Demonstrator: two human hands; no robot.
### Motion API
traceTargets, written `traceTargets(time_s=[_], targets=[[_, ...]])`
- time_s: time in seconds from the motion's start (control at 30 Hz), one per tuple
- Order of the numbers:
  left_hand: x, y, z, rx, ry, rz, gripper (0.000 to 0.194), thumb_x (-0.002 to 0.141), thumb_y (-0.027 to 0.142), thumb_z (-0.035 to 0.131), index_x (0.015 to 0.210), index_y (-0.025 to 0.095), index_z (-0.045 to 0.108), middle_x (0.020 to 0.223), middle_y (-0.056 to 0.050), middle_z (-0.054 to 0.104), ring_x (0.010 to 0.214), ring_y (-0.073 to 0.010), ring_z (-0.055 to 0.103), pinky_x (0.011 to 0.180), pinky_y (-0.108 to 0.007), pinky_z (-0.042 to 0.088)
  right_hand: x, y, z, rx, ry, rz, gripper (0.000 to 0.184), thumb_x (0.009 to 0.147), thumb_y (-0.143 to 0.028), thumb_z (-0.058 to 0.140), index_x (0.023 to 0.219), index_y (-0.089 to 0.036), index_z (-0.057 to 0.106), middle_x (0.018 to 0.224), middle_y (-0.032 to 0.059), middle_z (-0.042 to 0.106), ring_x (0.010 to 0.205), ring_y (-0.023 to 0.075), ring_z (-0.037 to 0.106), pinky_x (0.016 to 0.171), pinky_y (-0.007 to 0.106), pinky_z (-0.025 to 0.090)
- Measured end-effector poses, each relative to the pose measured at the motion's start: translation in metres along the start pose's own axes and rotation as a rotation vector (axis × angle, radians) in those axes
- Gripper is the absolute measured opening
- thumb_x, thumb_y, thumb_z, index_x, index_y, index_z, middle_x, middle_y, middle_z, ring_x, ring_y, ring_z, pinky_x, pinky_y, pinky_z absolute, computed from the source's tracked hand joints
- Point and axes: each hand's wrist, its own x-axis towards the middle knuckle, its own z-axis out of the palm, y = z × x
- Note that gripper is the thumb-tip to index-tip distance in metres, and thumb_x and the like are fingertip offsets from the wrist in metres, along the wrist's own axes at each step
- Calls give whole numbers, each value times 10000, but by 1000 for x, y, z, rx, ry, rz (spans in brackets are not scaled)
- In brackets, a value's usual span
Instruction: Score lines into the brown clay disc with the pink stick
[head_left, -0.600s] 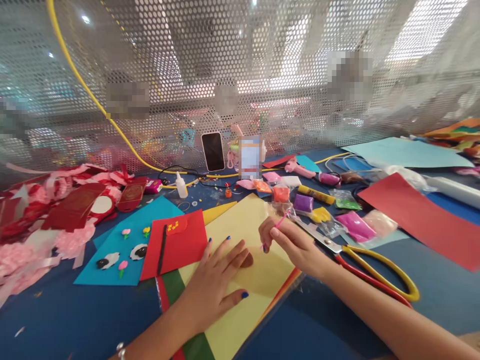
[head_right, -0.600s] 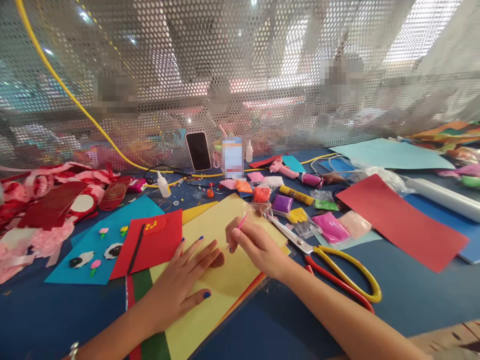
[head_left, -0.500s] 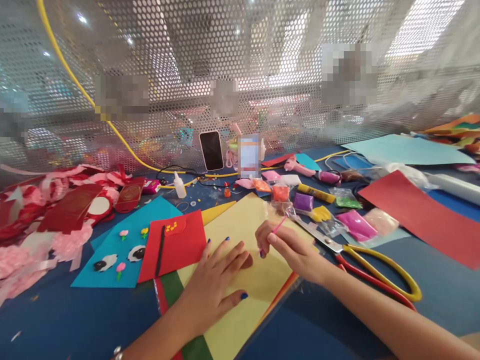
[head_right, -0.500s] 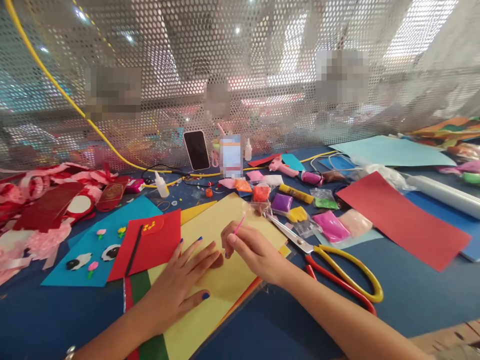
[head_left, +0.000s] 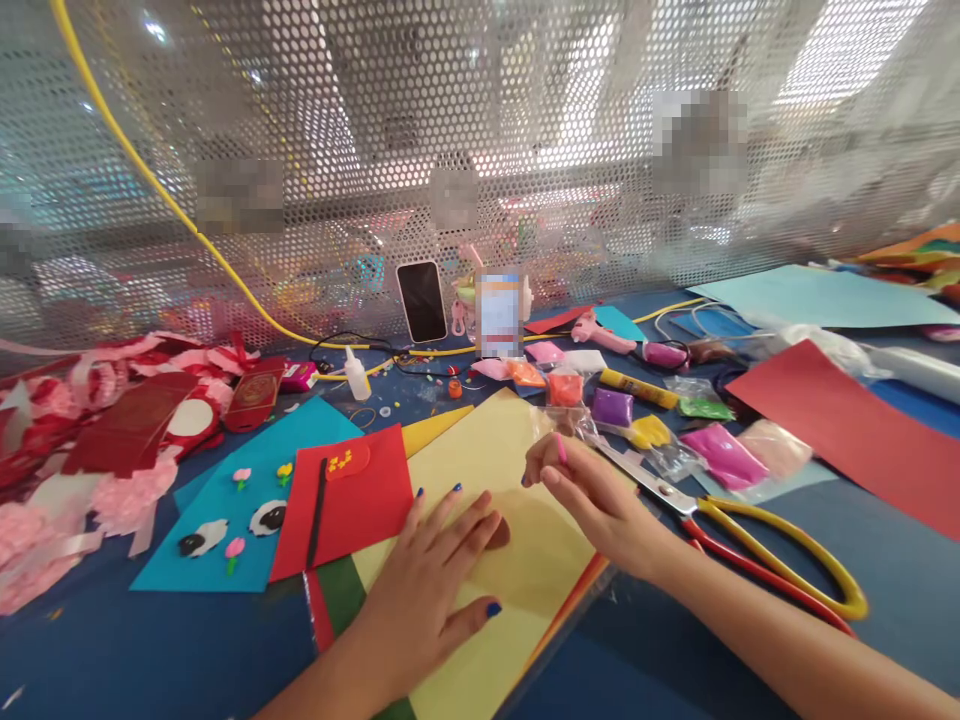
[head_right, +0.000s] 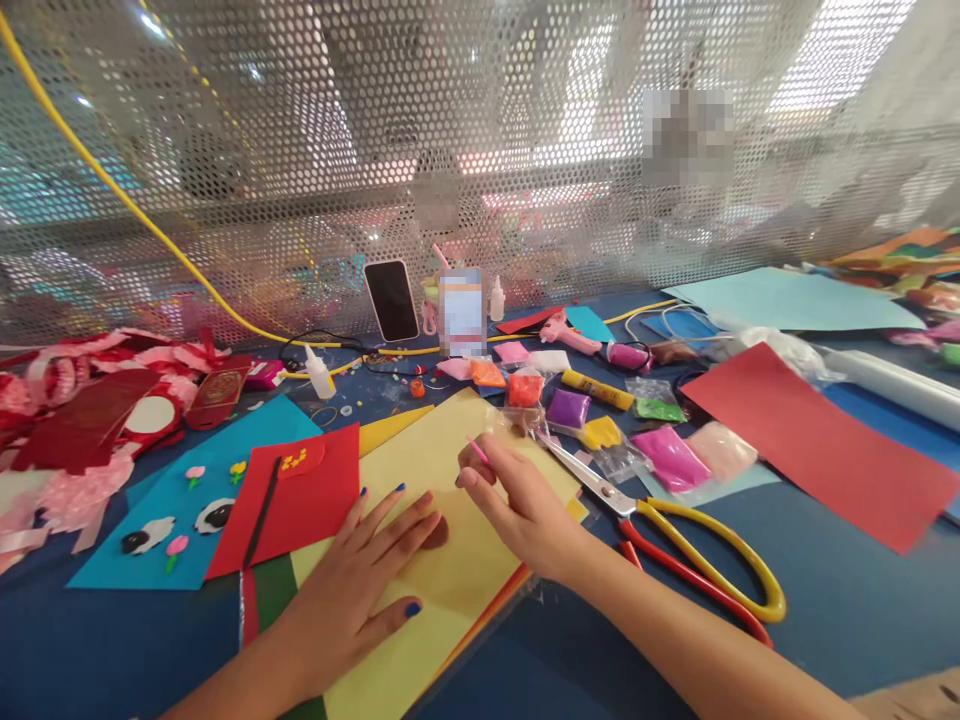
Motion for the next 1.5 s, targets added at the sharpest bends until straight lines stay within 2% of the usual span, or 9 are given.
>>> traceTargets(time_s=[0.1,0.33,0.47,0.63,0.9,1.1,1.33,1.4,1.5], targets=[[0,1,-1,1,17,-16,697,954,509,373,1511,256,41,1541,-24,285,1411,-276,254,1145,-494,218,20,9,-5,-19,115,5,120,925,-336,477,889,-229,437,931,51,557,871,179,565,803,369,496],[-2,1,-1,0,43,-38,720,957,530,337,1513,222,0,1556,-11,231,1417,-266,239,1145,-456,213,138,74,-24,-360,642,149,402,742,-378,685,971,-223,394,1051,111,496,1019,269,514,900,489,467],[-3,0,0,12,31,-42,714,960,530,329,1513,216,4,1560,-4,206,1418,-272,237,1134,-478,228,186,106,-12,-430,733,185,519,723,-387,716,1054,-169,380,1158,203,432,1171,335,374,1019,546,336],[-5,-1,2,18,49,-36,720,958,514,354,1514,215,7,1551,-21,238,1409,-278,263,1113,-467,281,208,126,18,-492,795,224,682,689,-361,753,1149,-81,335,1219,271,384,1246,390,321,1023,562,315],[-6,-5,8,53,86,-17,735,952,532,346,1514,187,22,1553,-12,228,1405,-276,272,1092,-448,310,221,124,28,-531,825,266,694,699,-301,728,1201,-105,290,1276,279,341,1262,387,373,968,524,415],[-6,-6,8,58,97,-15,714,960,528,329,1514,183,40,1556,-7,216,1412,-263,261,1104,-441,291,218,100,11,-536,817,216,643,679,-265,727,1163,-110,333,1189,228,404,1204,356,419,962,491,426],[-7,-3,5,-16,97,-48,692,964,517,329,1515,213,40,1551,-30,249,1418,-272,246,1123,-477,279,193,56,-59,-599,878,147,735,597,-356,792,1132,-120,347,1165,177,417,1148,314,435,964,486,406],[-7,-2,4,-34,88,-47,676,964,513,333,1513,215,74,1551,-40,251,1421,-277,239,1128,-491,272,171,46,-88,-664,892,161,748,594,-422,783,1130,-113,363,1141,176,438,1089,298,470,933,481,407],[-7,-2,4,-40,96,-56,636,963,510,341,1497,206,180,1548,-58,265,1418,-280,245,1136,-498,265,119,36,-133,-756,780,293,758,592,-519,750,1124,-108,400,1135,181,470,1008,281,527,803,430,448]])
